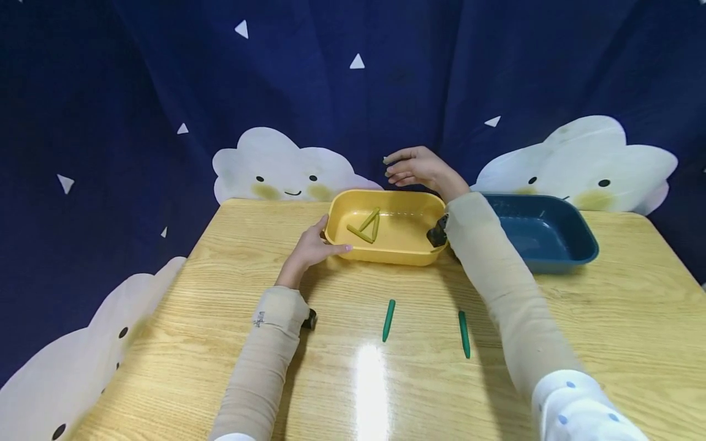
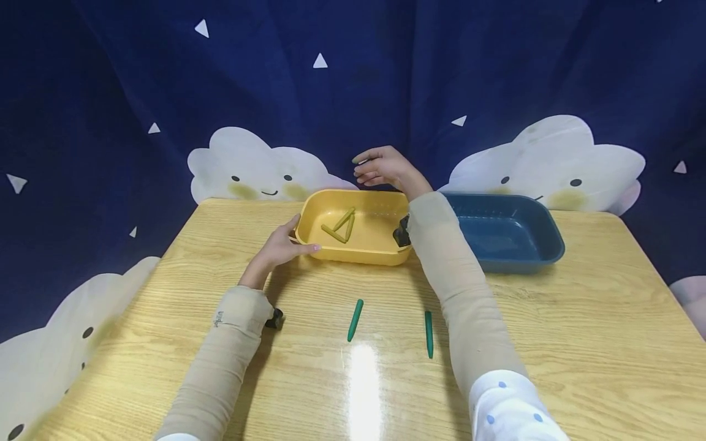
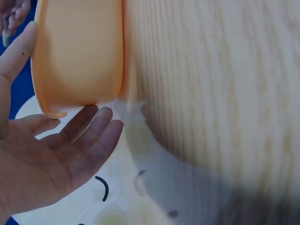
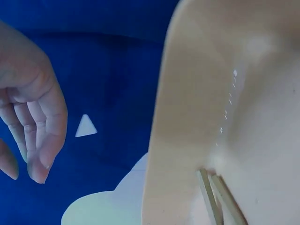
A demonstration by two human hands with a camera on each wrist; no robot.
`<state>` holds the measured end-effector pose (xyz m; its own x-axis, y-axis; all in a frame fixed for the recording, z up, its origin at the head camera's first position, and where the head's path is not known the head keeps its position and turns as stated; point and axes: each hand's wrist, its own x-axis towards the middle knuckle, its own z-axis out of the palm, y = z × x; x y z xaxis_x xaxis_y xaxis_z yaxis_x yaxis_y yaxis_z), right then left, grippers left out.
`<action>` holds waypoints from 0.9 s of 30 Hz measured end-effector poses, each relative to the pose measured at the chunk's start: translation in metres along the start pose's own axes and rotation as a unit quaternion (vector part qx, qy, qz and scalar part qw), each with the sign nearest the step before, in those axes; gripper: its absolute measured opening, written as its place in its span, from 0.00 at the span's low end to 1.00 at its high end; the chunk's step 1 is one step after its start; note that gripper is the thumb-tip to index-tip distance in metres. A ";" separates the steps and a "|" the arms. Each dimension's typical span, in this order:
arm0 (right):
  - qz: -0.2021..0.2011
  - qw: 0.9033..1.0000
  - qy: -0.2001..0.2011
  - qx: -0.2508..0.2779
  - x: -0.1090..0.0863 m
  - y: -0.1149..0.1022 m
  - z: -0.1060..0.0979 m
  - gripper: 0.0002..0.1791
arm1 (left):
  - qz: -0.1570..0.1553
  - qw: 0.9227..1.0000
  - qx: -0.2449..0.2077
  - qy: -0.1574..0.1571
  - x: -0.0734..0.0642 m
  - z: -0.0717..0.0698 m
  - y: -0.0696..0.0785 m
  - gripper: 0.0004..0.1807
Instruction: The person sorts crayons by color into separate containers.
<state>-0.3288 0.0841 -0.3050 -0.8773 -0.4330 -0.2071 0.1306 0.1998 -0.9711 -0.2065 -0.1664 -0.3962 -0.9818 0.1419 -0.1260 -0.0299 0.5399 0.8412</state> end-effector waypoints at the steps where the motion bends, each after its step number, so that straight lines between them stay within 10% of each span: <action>1: -0.005 1.000 -0.001 -0.010 -0.003 -0.002 -0.001 0.24 | 0.000 1.000 0.001 -0.001 0.001 0.001 0.000 0.56; 27: -0.054 0.998 -0.003 -0.009 -0.072 0.006 -0.030 0.22 | -0.017 1.000 -0.015 0.010 0.013 -0.010 -0.007 0.57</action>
<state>-0.2790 0.1424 -0.2925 -0.8828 -0.4588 -0.1012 0.0259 0.1675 -0.9855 -0.2205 -0.1766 -0.3981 -0.9837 0.1072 -0.1443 -0.0684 0.5191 0.8520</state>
